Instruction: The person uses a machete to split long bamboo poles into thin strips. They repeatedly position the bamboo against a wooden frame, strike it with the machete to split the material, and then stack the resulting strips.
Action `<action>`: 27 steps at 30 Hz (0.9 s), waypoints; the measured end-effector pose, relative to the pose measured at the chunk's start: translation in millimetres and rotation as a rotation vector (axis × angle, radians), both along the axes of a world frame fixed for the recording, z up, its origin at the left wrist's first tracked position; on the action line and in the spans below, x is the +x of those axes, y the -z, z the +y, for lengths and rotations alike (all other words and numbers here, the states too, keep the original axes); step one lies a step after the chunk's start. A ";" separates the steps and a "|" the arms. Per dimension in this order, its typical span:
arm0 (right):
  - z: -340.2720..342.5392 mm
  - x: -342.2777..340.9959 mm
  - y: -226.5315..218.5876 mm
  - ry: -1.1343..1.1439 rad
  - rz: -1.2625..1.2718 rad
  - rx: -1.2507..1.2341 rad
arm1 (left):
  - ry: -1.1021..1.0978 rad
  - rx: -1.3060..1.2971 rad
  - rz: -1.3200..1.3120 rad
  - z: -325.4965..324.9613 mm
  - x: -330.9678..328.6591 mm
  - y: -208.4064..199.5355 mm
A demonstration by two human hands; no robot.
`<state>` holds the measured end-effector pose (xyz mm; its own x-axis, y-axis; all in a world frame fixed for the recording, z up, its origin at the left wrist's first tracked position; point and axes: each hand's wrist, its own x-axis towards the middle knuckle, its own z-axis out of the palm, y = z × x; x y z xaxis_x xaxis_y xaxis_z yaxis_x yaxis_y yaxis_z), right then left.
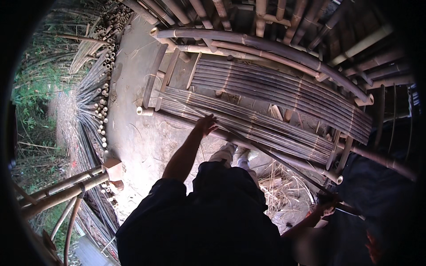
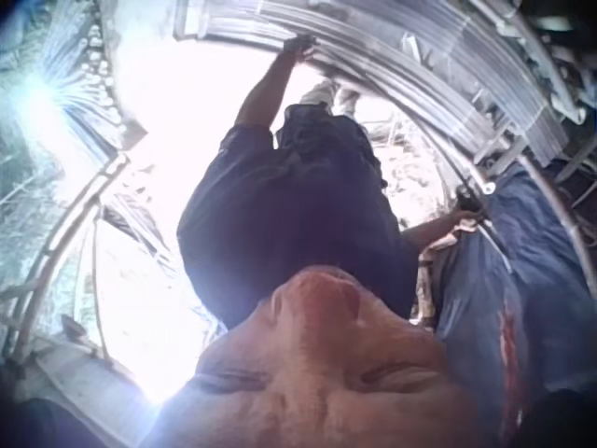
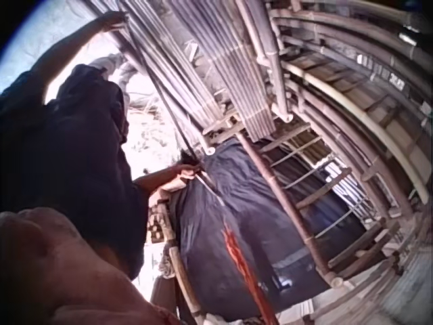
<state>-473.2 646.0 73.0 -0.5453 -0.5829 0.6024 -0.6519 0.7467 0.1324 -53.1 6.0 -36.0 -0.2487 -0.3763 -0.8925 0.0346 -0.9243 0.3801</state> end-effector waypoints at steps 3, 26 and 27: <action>-66.5 26.4 -58.7 -0.034 0.023 0.071 | -0.071 -0.044 0.023 -11.1 5.6 12.0; -188.8 0.5 -15.7 0.251 -0.854 -0.810 | 0.387 -1.224 -1.028 -71.9 -40.1 32.0; -212.2 -0.4 -20.5 0.238 -0.937 -0.979 | 0.528 -1.295 -0.827 -69.1 -63.3 5.3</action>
